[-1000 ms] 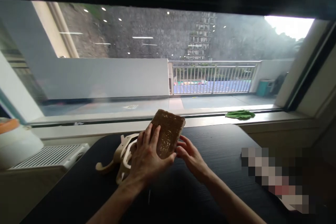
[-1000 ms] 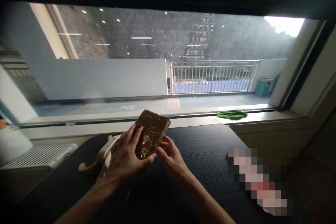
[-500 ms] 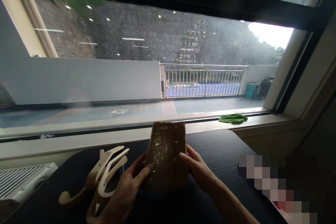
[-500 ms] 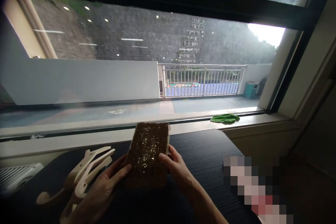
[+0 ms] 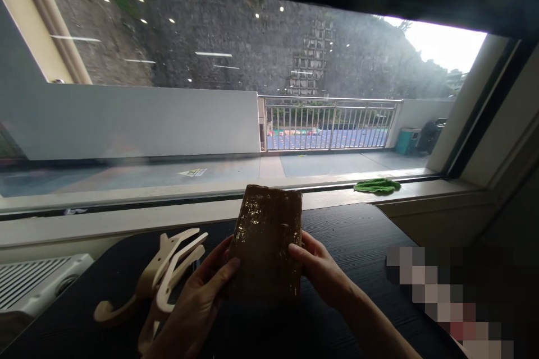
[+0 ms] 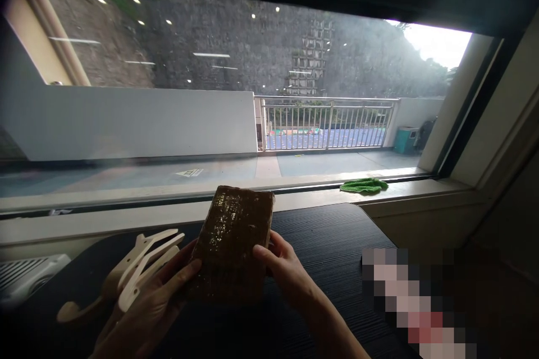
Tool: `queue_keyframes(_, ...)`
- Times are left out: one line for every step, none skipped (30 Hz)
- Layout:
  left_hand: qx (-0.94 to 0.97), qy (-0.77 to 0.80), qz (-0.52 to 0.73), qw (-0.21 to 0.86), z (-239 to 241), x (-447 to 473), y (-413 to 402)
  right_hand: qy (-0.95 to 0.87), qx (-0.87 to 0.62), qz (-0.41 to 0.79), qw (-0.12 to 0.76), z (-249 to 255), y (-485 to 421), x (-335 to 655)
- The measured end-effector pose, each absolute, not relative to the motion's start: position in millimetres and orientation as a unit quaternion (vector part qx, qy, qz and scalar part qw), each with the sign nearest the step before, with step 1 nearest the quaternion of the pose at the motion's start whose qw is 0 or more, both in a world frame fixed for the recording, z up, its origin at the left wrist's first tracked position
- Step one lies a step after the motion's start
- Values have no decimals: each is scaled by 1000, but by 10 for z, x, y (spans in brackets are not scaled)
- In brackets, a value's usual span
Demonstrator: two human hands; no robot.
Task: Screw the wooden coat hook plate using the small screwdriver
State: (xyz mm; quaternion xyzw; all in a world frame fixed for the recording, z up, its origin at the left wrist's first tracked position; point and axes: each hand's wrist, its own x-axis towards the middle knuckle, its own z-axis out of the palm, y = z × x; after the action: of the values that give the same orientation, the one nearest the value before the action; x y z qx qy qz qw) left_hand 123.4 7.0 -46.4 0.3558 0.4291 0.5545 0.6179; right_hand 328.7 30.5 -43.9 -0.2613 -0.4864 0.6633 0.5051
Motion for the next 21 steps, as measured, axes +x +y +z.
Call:
queue_keyframes(355,426,548,627,-474,1232,73,-488,-270,661,502,-422,301,3287)
queue_keyframes(354,422,540,636,-481,1231,75,-490,-283,653,503,-404,300,3290)
queue_keyframes(356,418,534,643,-484,1232,78,-495,-296,637,510,-386,301,3296)
queue_keyframes(360,418,531,644,-481,1233,82,-505,-309,612,524,-371,306,3305)
queue_keyframes(361,419,534,640,-470,1232,87,-517,-323,573,547,-360,313,3317)
queue_keyframes(357,420,540,636,-450,1230,91,-533,-340,518,576,-356,321,3331)
queue_keyframes(347,417,547,637,-423,1226,94,-558,-356,451,599,-357,330,3345)
queue_keyframes(332,407,548,651,-390,1220,95,-589,-369,375,613,-365,337,3358)
queue_keyframes(313,388,541,677,-353,1212,92,-626,-379,295,614,-378,342,3368)
queue_keyframes(294,363,529,708,-317,1202,85,-672,-376,218,599,-393,343,3374)
queue_keyframes(278,338,514,738,-285,1192,74,-717,-367,148,573,-411,341,3375)
queue_keyframes(263,319,503,759,-261,1182,58,-759,-354,91,538,-427,335,3370)
queue_keyframes(251,309,498,771,-247,1172,41,-791,-344,43,504,-441,325,3361)
queue_keyframes(242,307,499,774,-243,1164,23,-810,-343,5,476,-453,312,3348)
queue_keyframes(235,311,503,771,-248,1159,8,-819,-348,-24,456,-461,298,3332)
queue_keyframes(232,317,506,768,-260,1157,-4,-819,-357,-46,447,-466,284,3315)
queue_keyframes(234,320,510,763,-277,1157,-11,-814,-367,-60,447,-469,271,3298)
queue_keyframes(241,321,516,756,-295,1159,-11,-806,-377,-65,452,-472,261,3283)
queue_keyframes(250,320,526,748,-312,1162,-6,-797,-385,-60,462,-474,254,3271)
queue_keyframes(261,319,537,736,-328,1164,3,-785,-392,-45,477,-477,253,3264)
queue_keyframes(272,320,549,723,-340,1164,14,-772,-399,-22,495,-480,256,3263)
